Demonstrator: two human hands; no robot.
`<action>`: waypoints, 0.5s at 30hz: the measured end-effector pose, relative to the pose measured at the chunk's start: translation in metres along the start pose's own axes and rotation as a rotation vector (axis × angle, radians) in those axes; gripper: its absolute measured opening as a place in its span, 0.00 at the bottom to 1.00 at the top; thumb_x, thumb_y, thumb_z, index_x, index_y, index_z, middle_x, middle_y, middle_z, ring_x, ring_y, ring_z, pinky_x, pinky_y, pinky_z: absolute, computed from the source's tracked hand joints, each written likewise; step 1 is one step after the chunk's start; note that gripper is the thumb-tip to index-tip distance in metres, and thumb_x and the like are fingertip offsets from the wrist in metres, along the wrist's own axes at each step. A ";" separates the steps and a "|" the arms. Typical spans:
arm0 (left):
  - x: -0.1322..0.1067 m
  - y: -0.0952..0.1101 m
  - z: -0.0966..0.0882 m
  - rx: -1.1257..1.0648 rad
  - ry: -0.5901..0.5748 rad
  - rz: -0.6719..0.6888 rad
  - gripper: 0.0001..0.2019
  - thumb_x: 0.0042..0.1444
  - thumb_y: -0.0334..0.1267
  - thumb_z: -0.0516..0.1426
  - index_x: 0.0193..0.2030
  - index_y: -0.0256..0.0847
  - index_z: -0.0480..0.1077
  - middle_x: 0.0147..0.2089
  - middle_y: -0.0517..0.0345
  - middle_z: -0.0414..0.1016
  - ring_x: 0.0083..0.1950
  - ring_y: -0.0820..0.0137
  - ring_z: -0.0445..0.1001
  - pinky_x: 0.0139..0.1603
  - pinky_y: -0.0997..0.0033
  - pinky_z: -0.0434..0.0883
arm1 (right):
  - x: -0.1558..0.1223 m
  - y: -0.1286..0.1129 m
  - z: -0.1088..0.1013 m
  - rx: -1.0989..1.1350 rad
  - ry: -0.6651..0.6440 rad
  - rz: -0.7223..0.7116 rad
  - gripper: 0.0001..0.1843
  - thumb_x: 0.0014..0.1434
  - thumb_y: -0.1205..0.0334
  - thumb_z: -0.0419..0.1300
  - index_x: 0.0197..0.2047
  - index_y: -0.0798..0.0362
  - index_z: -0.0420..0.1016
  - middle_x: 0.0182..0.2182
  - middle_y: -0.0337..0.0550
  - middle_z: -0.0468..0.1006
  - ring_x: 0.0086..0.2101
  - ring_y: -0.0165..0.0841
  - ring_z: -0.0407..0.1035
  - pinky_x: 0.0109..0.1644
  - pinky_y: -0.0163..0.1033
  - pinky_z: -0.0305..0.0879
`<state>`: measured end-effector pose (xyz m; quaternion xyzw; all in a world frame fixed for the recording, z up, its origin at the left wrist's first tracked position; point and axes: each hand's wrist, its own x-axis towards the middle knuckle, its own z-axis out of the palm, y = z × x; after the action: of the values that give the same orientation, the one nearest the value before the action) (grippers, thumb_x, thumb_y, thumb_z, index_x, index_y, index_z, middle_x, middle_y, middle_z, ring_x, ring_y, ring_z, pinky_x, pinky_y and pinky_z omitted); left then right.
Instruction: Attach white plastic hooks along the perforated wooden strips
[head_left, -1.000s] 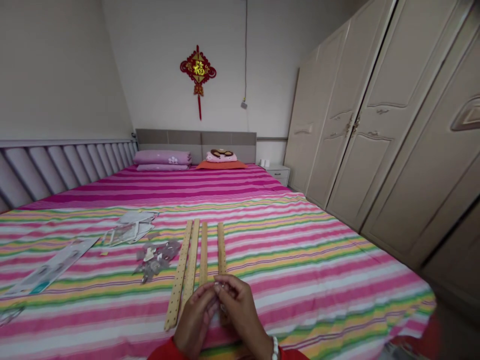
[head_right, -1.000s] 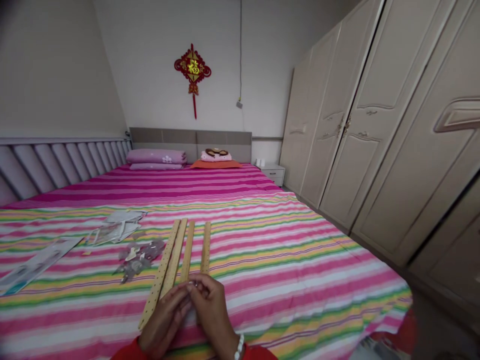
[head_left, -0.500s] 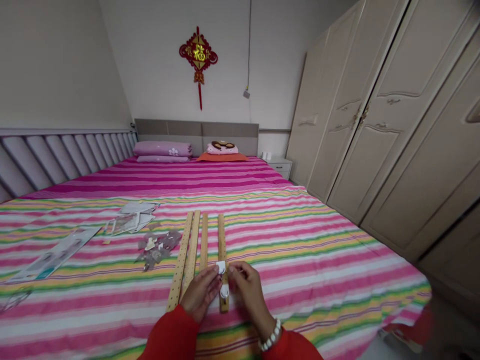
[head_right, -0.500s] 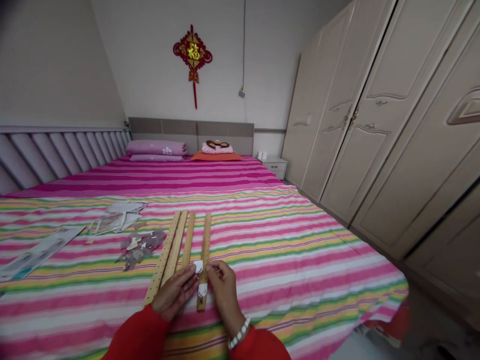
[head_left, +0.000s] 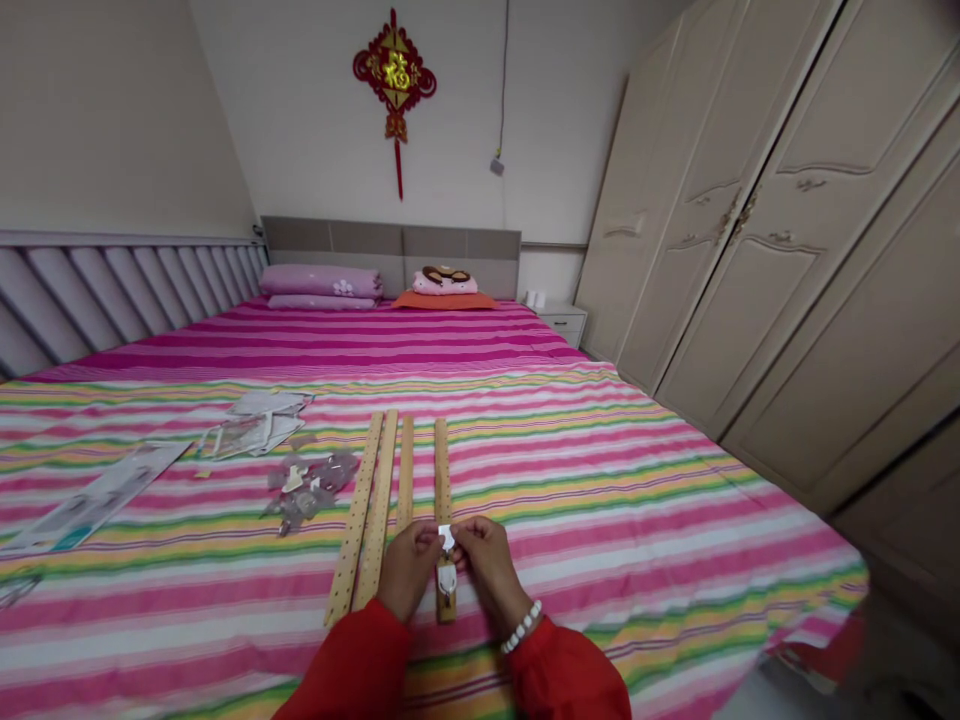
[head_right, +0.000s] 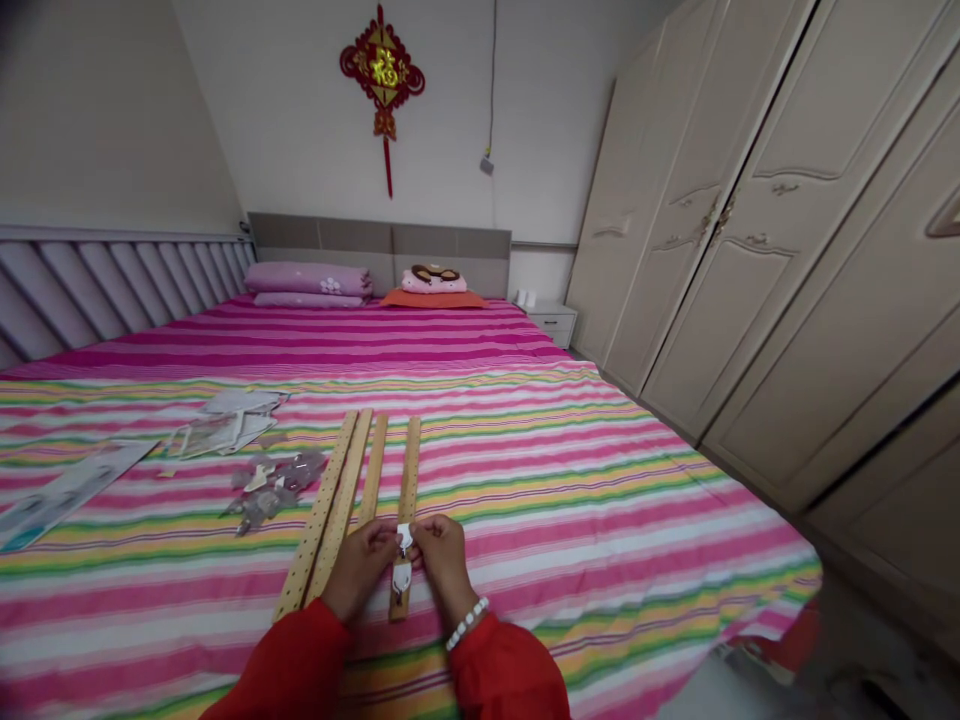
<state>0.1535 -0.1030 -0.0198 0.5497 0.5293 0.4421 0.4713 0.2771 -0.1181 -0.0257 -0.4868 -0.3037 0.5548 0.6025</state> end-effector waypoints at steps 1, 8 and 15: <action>0.001 0.000 0.000 0.035 0.004 0.016 0.11 0.41 0.43 0.60 0.29 0.37 0.73 0.28 0.54 0.78 0.30 0.66 0.76 0.33 0.68 0.72 | 0.001 0.001 0.000 -0.012 0.006 0.002 0.12 0.40 0.58 0.68 0.20 0.57 0.72 0.11 0.36 0.71 0.13 0.25 0.63 0.16 0.29 0.58; 0.002 0.003 0.002 0.165 0.002 0.073 0.08 0.42 0.36 0.56 0.28 0.38 0.74 0.27 0.55 0.78 0.29 0.67 0.76 0.32 0.70 0.71 | 0.009 0.010 0.001 -0.076 0.060 0.011 0.10 0.40 0.61 0.65 0.18 0.55 0.69 0.08 0.34 0.69 0.11 0.26 0.61 0.14 0.29 0.55; 0.003 0.002 0.002 0.288 0.028 0.129 0.09 0.45 0.35 0.55 0.30 0.37 0.76 0.31 0.52 0.78 0.33 0.64 0.76 0.35 0.66 0.72 | 0.013 0.015 0.001 -0.078 0.065 0.031 0.11 0.41 0.60 0.64 0.19 0.53 0.66 0.08 0.32 0.67 0.10 0.25 0.59 0.13 0.29 0.54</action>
<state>0.1559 -0.1000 -0.0183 0.6381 0.5574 0.3987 0.3510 0.2728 -0.1066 -0.0414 -0.5323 -0.2979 0.5359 0.5837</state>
